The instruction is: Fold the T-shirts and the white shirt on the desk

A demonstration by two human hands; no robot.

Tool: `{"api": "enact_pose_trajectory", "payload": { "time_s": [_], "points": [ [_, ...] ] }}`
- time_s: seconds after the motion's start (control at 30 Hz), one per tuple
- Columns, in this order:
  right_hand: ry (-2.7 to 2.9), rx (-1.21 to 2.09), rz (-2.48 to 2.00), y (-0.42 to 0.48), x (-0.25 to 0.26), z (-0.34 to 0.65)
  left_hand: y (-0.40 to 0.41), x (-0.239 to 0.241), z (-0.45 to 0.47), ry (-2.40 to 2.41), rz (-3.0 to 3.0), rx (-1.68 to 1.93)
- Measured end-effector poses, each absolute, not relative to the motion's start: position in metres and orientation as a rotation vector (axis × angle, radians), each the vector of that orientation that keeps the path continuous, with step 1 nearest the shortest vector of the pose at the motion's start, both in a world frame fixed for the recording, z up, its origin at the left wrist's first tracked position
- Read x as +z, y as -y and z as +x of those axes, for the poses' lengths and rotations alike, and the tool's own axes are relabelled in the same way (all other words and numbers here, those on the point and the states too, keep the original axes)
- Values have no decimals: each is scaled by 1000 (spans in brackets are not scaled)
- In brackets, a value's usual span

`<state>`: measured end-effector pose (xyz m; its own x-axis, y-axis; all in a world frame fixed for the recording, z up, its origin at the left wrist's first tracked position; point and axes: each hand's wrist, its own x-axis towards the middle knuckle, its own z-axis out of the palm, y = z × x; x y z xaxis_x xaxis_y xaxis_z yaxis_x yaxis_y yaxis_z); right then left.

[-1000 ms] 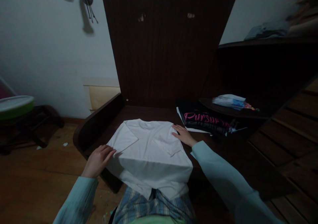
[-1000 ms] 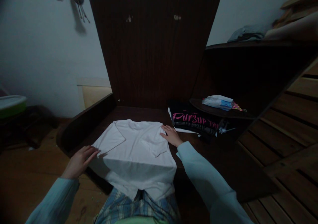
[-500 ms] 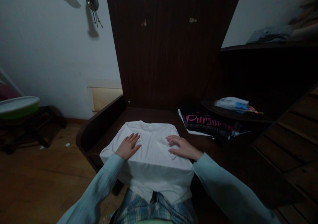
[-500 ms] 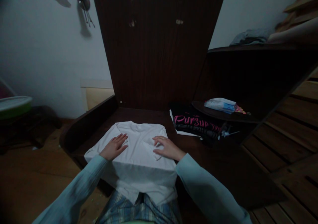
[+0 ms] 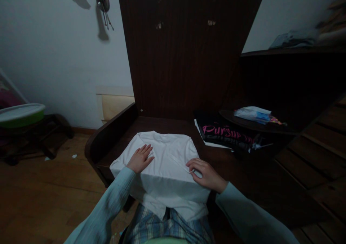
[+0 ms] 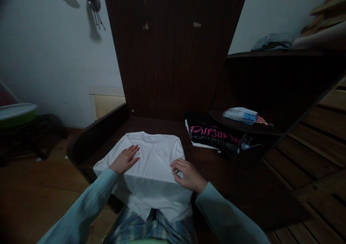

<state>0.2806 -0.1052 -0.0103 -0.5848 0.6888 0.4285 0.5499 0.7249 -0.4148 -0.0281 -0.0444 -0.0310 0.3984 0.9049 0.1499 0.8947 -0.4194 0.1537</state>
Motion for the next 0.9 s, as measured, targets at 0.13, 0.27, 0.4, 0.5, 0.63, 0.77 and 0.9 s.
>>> {"api": "enact_pose_trajectory", "payload": {
  "time_s": [0.13, 0.27, 0.4, 0.5, 0.63, 0.77, 0.9],
  "points": [
    [2417, 456, -1011, 95, 3, 282, 44, -32, -29, -1662, 2586, 339],
    [2431, 438, -1304, 76, -3, 268, 44, -31, -29, -1656, 2587, 342],
    [2219, 267, -1715, 77, -25, 239, 46, -29, -28, -1662, 2595, 329],
    [2155, 125, -1819, 86, -39, 223, 46, -29, -28, -1680, 2600, 324],
    [2195, 94, -1920, 89, -41, 219, 46, -29, -26, -1710, 2597, 268],
    [2250, 157, -2000, 82, -35, 221, 46, -28, -24, -1743, 2591, 232],
    [2297, 188, -2001, 73, -32, 223, 46, -29, -21, -1791, 2576, 214]
  ]
}}
